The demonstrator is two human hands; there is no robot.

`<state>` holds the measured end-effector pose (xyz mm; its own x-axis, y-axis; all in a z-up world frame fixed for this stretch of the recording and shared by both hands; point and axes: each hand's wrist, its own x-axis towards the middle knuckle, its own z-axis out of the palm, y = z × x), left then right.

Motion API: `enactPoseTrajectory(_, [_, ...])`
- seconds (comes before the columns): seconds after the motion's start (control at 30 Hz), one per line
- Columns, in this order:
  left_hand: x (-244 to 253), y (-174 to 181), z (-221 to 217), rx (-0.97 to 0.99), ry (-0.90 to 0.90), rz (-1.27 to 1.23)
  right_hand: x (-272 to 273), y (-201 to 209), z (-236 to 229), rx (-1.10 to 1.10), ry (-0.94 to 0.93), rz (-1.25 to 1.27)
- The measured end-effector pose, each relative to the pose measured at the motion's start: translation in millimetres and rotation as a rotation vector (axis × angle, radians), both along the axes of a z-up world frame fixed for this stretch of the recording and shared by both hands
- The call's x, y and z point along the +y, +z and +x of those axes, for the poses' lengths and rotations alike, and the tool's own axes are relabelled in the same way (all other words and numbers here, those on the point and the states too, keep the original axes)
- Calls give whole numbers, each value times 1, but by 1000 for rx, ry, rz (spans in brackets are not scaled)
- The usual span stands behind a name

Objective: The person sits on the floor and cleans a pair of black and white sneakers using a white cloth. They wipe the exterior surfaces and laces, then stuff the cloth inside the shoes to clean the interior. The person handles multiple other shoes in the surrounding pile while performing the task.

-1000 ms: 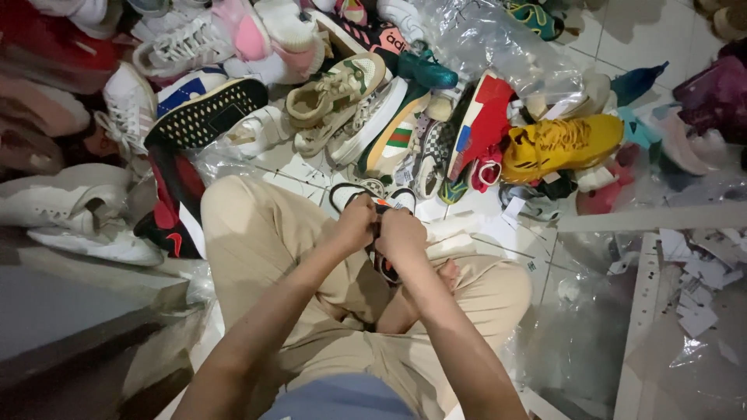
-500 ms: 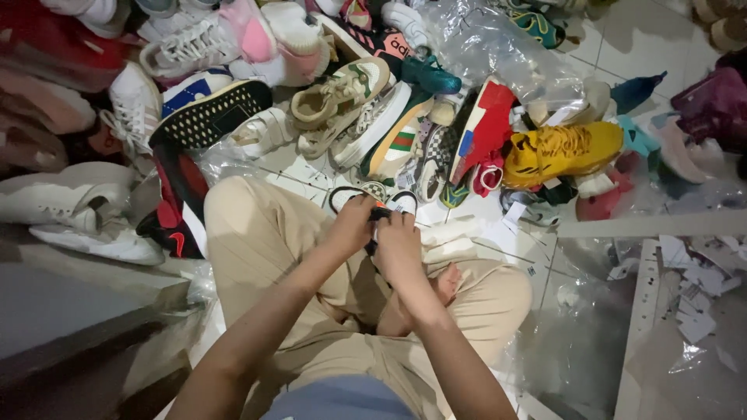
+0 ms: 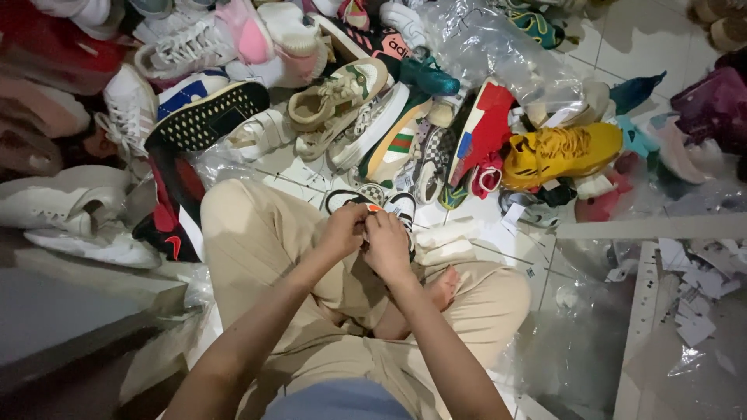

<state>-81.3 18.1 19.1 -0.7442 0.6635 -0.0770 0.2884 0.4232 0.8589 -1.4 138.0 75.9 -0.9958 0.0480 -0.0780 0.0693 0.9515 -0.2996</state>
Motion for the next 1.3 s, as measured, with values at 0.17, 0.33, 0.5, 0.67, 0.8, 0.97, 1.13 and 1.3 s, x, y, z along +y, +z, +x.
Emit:
enactPoseTrajectory(0.17, [-3,13,3,-96,50,-19,12,-15,13,39,-12,-111])
enactPoseTrajectory(0.33, [-1,31,-5,-118,76,-76,12,38,16,-154,-95,-321])
enactPoseTrajectory(0.5, [2,34,-8,-170,69,-112,20,67,28,-317,-102,-182])
enactPoseTrajectory(0.67, [0,33,-9,-211,90,-79,19,83,30,-345,-138,-208])
enactPoseTrajectory(0.8, [-1,25,-9,-263,109,-28,25,81,31,-457,-161,-198])
enactPoseTrajectory(0.97, [-1,22,-11,-290,91,-15,25,35,25,-432,-263,-162])
enactPoseTrajectory(1.13, [-5,32,-12,-343,78,21,23,10,27,-301,-359,-116])
enactPoseTrajectory(1.3, [-5,29,-13,-345,49,35,15,18,26,-185,-387,-158])
